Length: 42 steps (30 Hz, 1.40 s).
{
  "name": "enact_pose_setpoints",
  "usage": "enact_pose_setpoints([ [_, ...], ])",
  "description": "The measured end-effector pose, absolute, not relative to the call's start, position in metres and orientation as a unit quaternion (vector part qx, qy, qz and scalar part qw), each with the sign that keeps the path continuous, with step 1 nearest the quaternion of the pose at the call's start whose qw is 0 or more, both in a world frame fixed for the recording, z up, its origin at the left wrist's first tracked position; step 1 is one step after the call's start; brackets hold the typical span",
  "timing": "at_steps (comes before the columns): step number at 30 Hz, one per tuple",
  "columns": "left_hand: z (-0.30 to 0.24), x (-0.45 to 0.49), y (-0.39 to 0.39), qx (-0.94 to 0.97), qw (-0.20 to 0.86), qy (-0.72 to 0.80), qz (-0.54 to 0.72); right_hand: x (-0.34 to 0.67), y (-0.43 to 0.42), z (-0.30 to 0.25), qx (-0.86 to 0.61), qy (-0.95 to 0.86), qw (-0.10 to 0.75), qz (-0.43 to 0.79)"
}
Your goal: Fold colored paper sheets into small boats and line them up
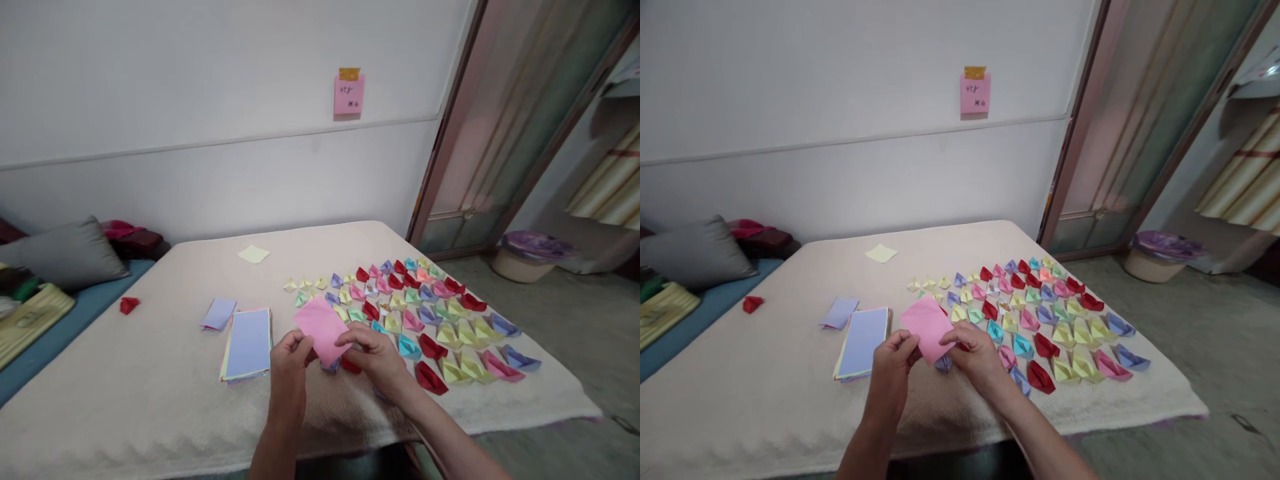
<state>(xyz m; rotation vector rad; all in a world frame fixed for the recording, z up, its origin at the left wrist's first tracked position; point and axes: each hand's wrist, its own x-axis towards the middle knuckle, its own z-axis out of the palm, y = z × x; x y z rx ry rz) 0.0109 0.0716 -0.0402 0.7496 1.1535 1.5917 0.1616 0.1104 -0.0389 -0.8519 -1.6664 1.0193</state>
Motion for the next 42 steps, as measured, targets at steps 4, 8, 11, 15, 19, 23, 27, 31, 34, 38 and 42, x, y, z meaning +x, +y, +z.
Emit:
enact_pose_setpoints([
  [4, -0.039, 0.013, 0.072, 0.285, 0.497, 0.473, 0.670, 0.163, 0.111, -0.043, -0.337, -0.690, 0.499, 0.402],
  [8, -0.037, 0.014, 0.072, 0.274, 0.502, 0.474, 0.670, 0.164, 0.110, -0.043, -0.354, -0.706, 0.486, 0.375],
  [11, -0.037, 0.013, 0.071, 0.274, 0.505, 0.475, 0.667, 0.164, 0.110, -0.041, -0.361, -0.712, 0.483, 0.361],
  [15, -0.036, 0.013, 0.070, 0.283, 0.500, 0.488, 0.657, 0.162, 0.111, -0.039, -0.380, -0.669, 0.491, 0.408],
  [19, -0.034, 0.015, 0.069, 0.285, 0.508, 0.468, 0.665, 0.158, 0.109, -0.039, -0.439, -0.591, 0.490, 0.467],
  [23, -0.034, 0.019, 0.069, 0.272, 0.521, 0.442, 0.677, 0.152, 0.107, -0.043, -0.467, -0.560, 0.509, 0.457],
  [27, -0.033, 0.023, 0.070, 0.259, 0.533, 0.429, 0.682, 0.149, 0.107, -0.047, -0.484, -0.562, 0.516, 0.428],
  [31, -0.035, 0.026, 0.070, 0.290, 0.539, 0.440, 0.657, 0.151, 0.108, -0.050, -0.486, -0.574, 0.512, 0.416],
  [34, -0.037, 0.029, 0.070, 0.311, 0.538, 0.454, 0.639, 0.150, 0.108, -0.051, -0.484, -0.571, 0.512, 0.422],
  [38, -0.037, 0.030, 0.070, 0.299, 0.544, 0.444, 0.646, 0.148, 0.107, -0.047, -0.460, -0.520, 0.533, 0.483],
  [42, -0.038, 0.029, 0.070, 0.300, 0.546, 0.441, 0.646, 0.146, 0.106, -0.040, -0.411, -0.466, 0.515, 0.591],
])
